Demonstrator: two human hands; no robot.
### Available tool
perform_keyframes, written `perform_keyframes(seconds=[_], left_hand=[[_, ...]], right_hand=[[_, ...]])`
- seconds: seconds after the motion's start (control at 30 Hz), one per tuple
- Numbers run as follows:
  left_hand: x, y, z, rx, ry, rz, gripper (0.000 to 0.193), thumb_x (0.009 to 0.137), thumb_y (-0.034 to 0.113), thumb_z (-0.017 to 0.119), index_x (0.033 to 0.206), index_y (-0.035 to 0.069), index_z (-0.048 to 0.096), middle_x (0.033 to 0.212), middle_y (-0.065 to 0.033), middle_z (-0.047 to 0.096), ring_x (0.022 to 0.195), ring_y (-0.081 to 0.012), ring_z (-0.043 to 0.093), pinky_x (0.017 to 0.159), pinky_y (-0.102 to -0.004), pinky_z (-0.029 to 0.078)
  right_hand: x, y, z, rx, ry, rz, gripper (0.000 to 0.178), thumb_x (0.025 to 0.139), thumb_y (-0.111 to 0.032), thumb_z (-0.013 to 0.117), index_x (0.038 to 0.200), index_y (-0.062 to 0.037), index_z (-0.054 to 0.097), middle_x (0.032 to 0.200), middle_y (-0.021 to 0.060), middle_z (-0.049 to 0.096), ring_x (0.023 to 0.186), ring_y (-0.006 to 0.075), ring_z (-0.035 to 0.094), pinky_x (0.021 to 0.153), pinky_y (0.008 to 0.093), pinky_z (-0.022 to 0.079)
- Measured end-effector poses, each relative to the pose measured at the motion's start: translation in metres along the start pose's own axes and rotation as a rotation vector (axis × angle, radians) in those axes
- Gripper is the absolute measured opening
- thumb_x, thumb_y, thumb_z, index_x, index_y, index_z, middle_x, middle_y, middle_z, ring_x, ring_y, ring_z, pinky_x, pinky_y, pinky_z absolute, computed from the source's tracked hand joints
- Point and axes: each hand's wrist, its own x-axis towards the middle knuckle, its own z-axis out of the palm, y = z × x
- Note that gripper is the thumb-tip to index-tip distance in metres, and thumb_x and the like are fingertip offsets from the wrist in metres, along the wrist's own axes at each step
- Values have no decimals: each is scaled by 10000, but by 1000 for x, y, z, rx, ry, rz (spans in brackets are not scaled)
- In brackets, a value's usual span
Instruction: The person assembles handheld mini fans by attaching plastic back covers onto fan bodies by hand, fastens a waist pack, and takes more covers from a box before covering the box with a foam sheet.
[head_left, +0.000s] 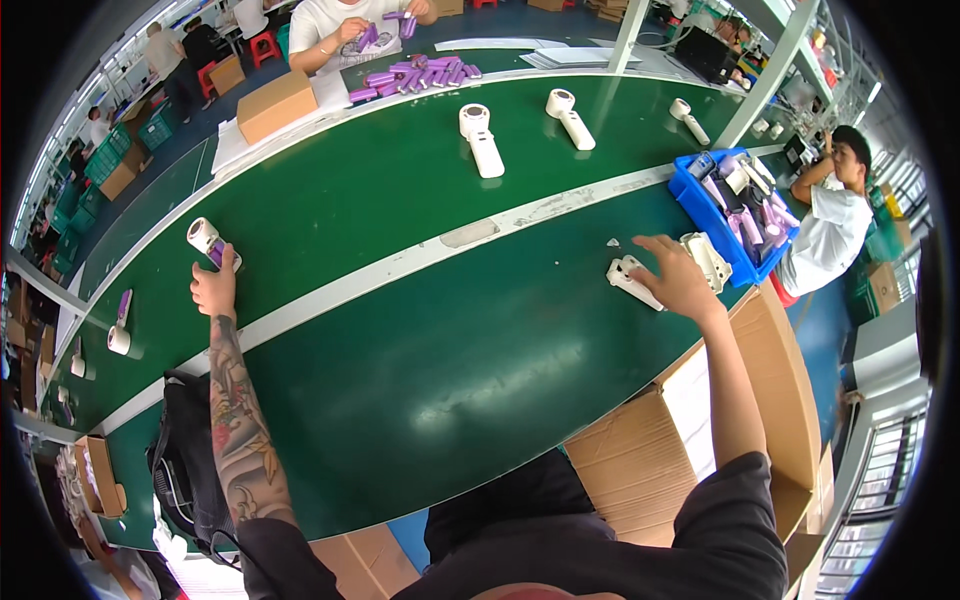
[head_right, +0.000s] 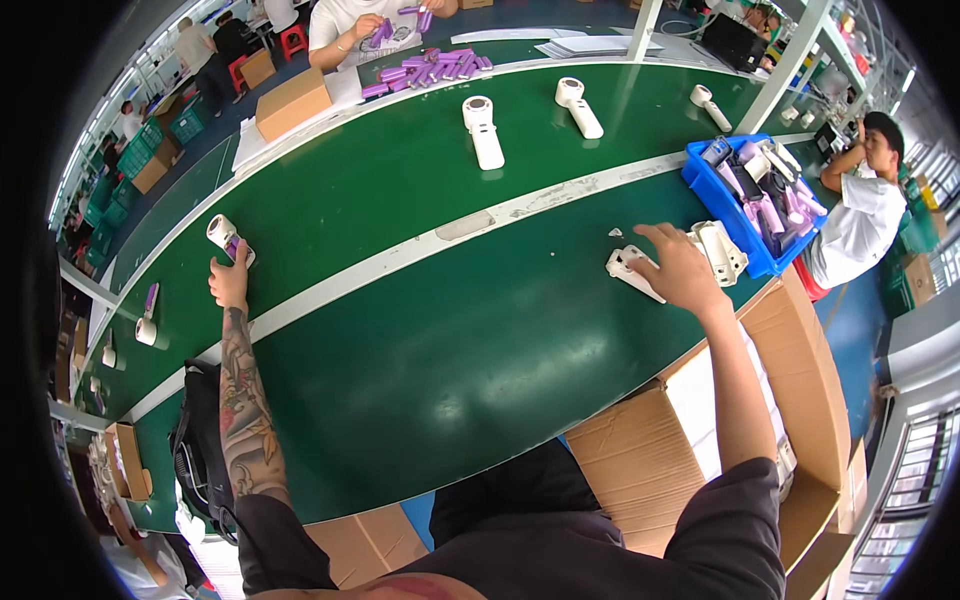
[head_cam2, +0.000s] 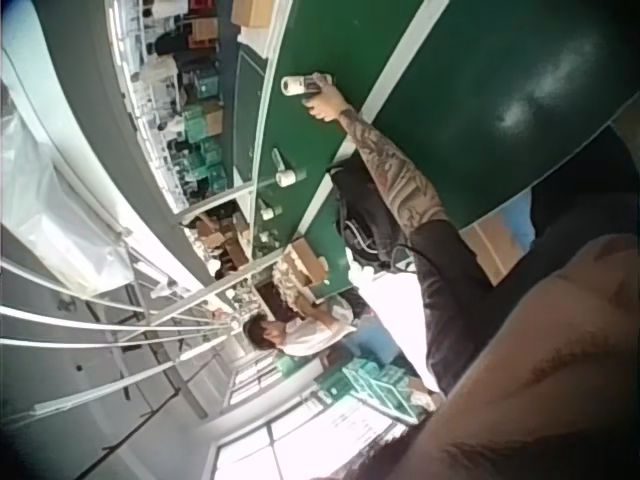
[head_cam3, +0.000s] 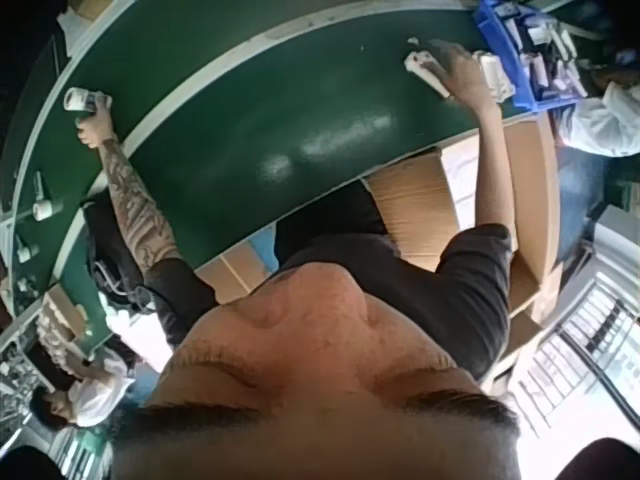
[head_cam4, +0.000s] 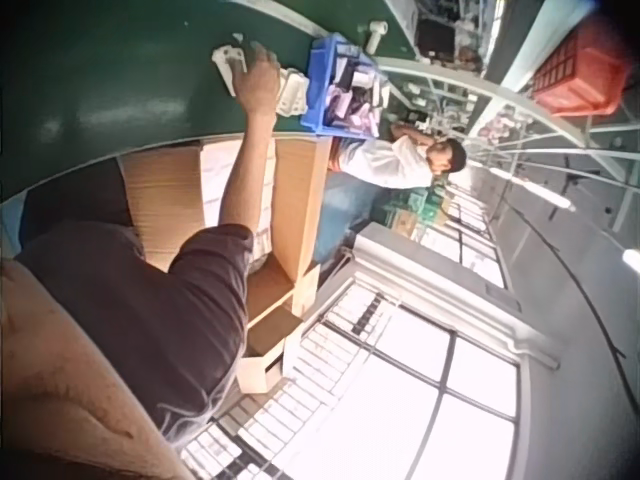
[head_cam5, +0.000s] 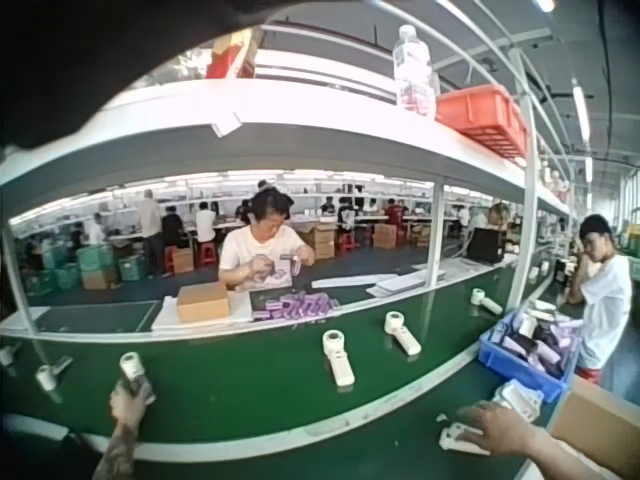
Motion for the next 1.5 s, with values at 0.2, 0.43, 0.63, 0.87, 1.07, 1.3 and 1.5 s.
perform_keyframes(seconds=[0.2, 0.43, 0.63, 0.87, 1.07, 1.3, 1.5], left_hand=[[5, 42, -23, -500, -565, -1, 550, 831, 372, 715, 1248, 49, 559, 1108, -156, 613, 916, -282, 606, 790, -384, 515], [-39, 99, -95, -1457, -1236, -159, 359, 909, 119, 622, 1240, -7, 565, 995, -119, 635, 779, -170, 576, 721, -289, 484], [-100, 147, -147, -2015, -1437, -230, 451, 1094, 365, 429, 1326, -19, 478, 1130, -174, 668, 843, -244, 670, 760, -367, 572], [-190, 156, -143, -1826, -1326, -461, 460, 1123, 325, 363, 1456, 16, 436, 1273, -143, 627, 1058, -198, 637, 916, -330, 521], [-204, 149, -150, -1730, -1382, -326, 450, 1114, 268, 409, 1504, 42, 415, 1346, -118, 585, 1160, -176, 596, 999, -335, 471], [-205, 148, -161, -1687, -1322, -301, 409, 1094, 221, 465, 1455, 28, 466, 1314, -112, 601, 1151, -156, 591, 972, -316, 478], [-195, 146, -164, -1518, -1254, -109, 360, 1064, 157, 505, 1389, 2, 502, 1234, -126, 630, 1097, -150, 608, 901, -292, 506]], right_hand=[[-3, 0, 0, 45, -238, 136, 486, 909, -213, 725, 1365, -95, 607, 1182, 164, 684, 1004, 318, 681, 921, 405, 525], [15, -13, -3, -104, -16, 49, 498, 922, -250, 708, 1379, -94, 588, 1196, 175, 665, 938, 323, 675, 844, 414, 552], [59, -147, 24, 773, -66, -26, 397, 964, -226, 668, 1331, -108, 574, 963, 69, 652, 765, 139, 579, 657, 266, 460], [80, -256, 126, 1127, 21, -204, 352, 956, -173, 656, 1290, -96, 574, 1071, 97, 653, 805, 196, 625, 708, 305, 510], [62, -276, 147, 847, 187, -275, 370, 935, -153, 680, 1286, -82, 589, 1158, 122, 661, 901, 260, 672, 792, 361, 551], [50, -280, 147, 499, 291, -381, 466, 923, -145, 687, 1371, -88, 571, 1197, 136, 663, 996, 293, 697, 822, 355, 564], [47, -291, 159, 966, 238, -302, 546, 914, -104, 684, 1432, -48, 522, 1276, 169, 643, 1015, 302, 695, 863, 366, 557]])
